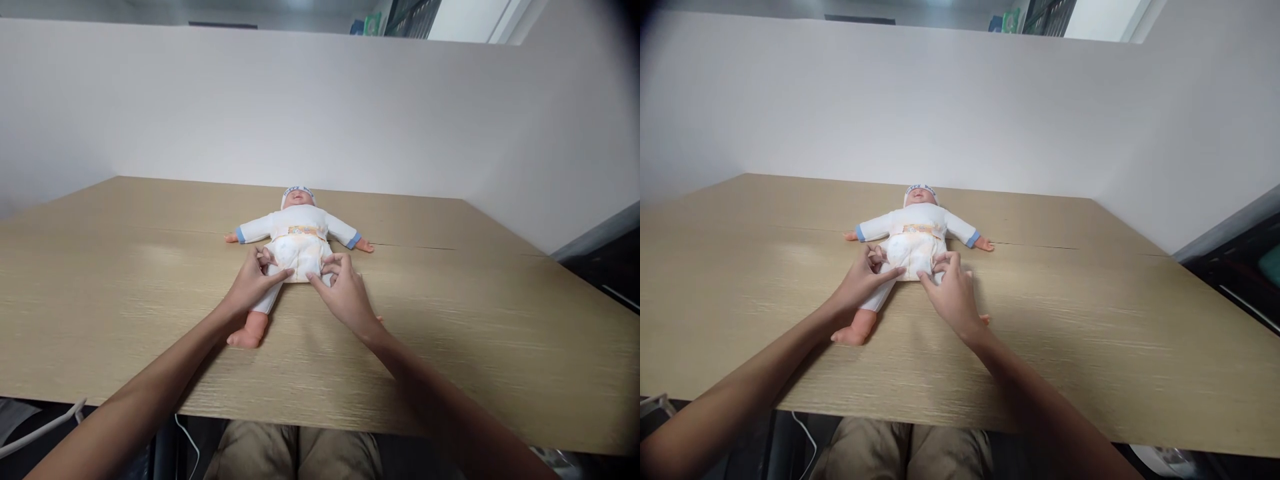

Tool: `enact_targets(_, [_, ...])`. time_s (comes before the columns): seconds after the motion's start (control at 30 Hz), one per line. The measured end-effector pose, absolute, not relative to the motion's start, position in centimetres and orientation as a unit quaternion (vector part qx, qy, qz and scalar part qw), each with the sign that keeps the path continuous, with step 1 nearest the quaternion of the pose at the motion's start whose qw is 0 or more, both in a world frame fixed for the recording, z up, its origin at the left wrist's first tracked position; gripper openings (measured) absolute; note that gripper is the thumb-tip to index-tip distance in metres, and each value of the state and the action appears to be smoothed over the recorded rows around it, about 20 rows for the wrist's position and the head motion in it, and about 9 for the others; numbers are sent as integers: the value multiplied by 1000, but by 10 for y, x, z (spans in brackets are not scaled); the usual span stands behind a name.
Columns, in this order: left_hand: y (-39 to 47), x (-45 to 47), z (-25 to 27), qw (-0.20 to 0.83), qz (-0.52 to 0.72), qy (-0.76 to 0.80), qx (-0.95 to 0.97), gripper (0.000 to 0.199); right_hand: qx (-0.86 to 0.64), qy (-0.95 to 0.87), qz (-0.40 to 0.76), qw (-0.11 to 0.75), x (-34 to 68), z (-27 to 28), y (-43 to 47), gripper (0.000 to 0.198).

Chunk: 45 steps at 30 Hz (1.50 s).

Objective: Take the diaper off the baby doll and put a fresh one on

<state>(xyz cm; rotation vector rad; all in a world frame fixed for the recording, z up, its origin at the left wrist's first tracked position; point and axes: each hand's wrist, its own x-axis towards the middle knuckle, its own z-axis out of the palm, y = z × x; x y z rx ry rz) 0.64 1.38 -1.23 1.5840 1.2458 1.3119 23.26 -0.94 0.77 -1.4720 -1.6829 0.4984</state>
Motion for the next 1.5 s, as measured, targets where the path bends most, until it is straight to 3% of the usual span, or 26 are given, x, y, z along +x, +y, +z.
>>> enact_targets(0.13, [13,5,-11,393,490,530,569,57,-593,-679,175,396,238,13,-11,31])
enact_targets(0.33, [9,3,3,415,411,526,618,46,-583,-706,172,364,233,18,-12,24])
enact_targets(0.47, [16,1,6,536,403,457,584,53,-585,-706,193,350,230,14,-5,28])
enact_targets(0.63, [22,-6,4,667,411,403,473,58,-552,-650,330,404,232,13,-3,38])
enact_targets(0.73, [22,-8,4,672,420,410,452,55,-572,-660,284,395,233,16,-6,37])
enact_targets(0.9, [21,-6,2,627,444,440,464,50,-551,-700,196,410,239,14,-5,28])
enact_targets(1.03, [19,-14,6,574,448,478,492,56,-550,-730,207,348,255,19,-14,27])
enact_targets(1.17, [29,-43,15,391,435,533,612,48,-556,-755,201,285,284,35,-21,36])
enact_targets(1.33, [85,-79,12,102,358,591,716,58,-565,-755,37,331,319,36,42,47])
enact_targets(1.5, [141,-81,1,74,241,619,744,78,-554,-794,13,250,325,20,125,56])
